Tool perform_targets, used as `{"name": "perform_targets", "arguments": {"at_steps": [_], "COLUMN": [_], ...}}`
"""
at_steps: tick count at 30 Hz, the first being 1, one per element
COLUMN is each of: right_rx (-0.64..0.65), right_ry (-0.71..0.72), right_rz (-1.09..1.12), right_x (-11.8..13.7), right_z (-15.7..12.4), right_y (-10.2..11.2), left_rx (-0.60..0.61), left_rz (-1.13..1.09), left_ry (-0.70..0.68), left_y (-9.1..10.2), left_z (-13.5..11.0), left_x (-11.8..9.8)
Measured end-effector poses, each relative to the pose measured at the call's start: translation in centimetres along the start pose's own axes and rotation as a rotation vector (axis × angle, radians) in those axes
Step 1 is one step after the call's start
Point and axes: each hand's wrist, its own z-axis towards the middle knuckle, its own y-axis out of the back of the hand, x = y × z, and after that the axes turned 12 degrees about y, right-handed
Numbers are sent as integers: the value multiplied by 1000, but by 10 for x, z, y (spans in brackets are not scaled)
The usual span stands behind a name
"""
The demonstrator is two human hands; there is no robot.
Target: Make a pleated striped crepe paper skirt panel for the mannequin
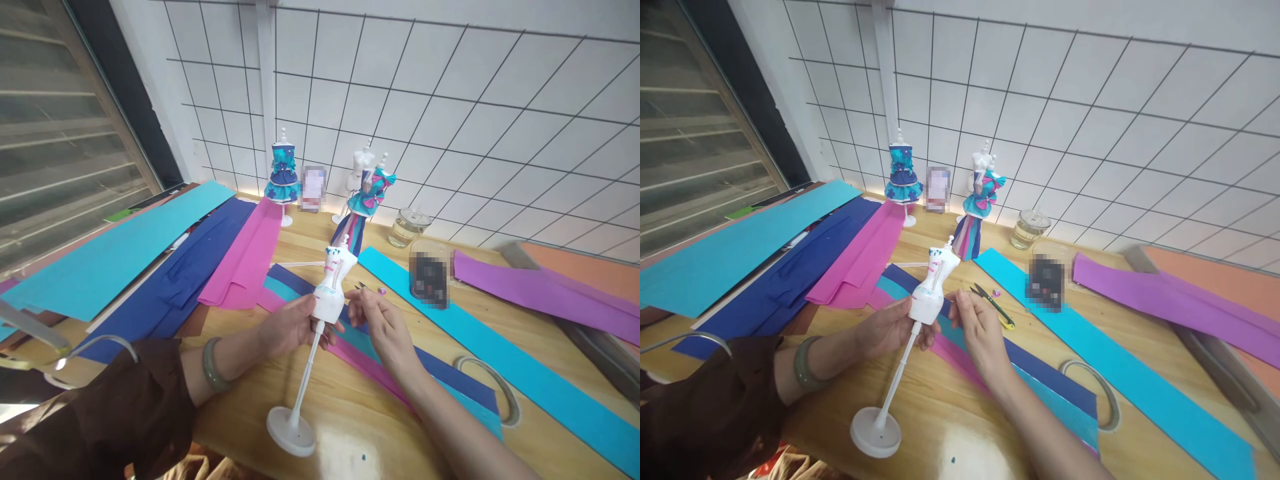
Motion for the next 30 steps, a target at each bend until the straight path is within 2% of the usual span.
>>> {"name": "perform_targets", "arguments": {"at_steps": [6,13,16,20,25,30], "right_rx": [120,122,40,-218,-179,-153], "right_ry": [10,3,-19,24,85,104], "right_rz": [58,111,179,159,94,89], "right_x": [0,2,3,11,20,16], "right_z": [0,-3,-2,-2,-4,-4], "right_y": [-1,-4,-4,-4,-3,-3], "left_rx": [-1,20,26,14,71,98], "left_rz": [46,104,133,176,241,306], "left_ry": [8,6,17,15,39,60], "left_y": [-1,-2,-3,-2,-2,-6], "left_z": [-1,-1,-1,-1,-2,-3], "left_x": [1,1,2,4,6,5]}}
